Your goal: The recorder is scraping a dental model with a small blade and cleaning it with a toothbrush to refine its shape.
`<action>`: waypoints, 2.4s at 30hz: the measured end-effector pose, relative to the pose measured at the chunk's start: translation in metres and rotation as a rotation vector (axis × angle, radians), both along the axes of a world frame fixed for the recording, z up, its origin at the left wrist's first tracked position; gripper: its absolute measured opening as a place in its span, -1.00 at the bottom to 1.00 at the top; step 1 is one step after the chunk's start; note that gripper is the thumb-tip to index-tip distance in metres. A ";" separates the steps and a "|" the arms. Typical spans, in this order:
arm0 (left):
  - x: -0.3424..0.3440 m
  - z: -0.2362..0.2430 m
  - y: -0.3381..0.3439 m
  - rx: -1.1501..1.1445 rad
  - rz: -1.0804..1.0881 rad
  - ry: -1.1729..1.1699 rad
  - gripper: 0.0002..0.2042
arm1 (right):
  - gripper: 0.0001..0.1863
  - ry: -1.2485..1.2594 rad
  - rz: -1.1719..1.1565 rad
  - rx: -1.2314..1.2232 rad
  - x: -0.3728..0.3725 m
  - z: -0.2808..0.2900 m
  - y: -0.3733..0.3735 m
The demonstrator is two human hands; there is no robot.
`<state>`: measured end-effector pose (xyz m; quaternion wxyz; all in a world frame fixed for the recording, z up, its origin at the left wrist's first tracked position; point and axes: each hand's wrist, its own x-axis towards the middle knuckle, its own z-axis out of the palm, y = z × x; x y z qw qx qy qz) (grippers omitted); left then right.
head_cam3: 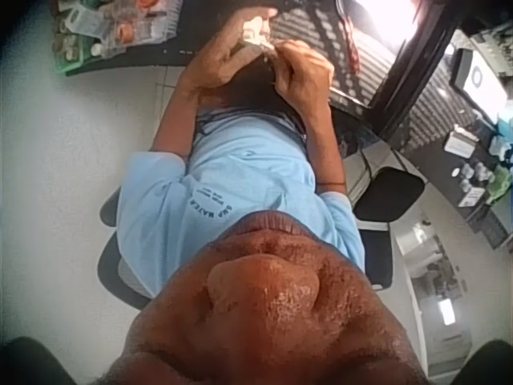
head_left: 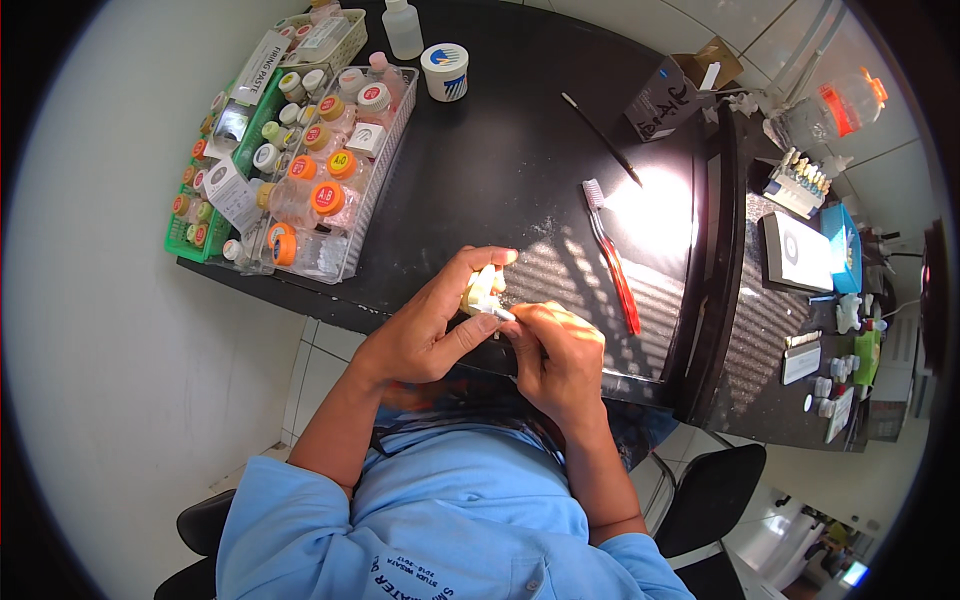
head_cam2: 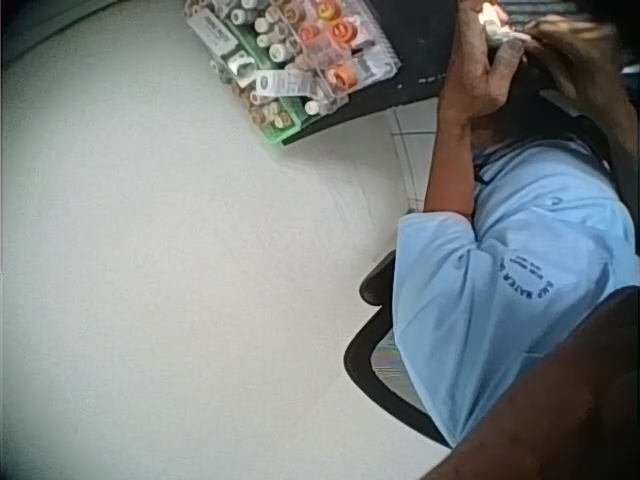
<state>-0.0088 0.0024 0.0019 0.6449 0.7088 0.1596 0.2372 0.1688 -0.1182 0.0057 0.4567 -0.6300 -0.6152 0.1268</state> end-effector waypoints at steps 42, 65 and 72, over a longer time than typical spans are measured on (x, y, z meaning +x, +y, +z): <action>0.005 -0.002 -0.002 0.175 0.099 0.007 -0.50 | -0.84 -0.008 -0.029 -0.039 -0.001 0.002 -0.002; 0.003 -0.001 -0.002 0.127 0.086 0.075 -0.52 | -0.87 -0.007 -0.035 -0.015 0.000 0.001 -0.001; 0.007 -0.001 0.000 0.217 0.099 0.027 -0.65 | -0.87 0.014 -0.027 -0.011 0.001 0.000 -0.001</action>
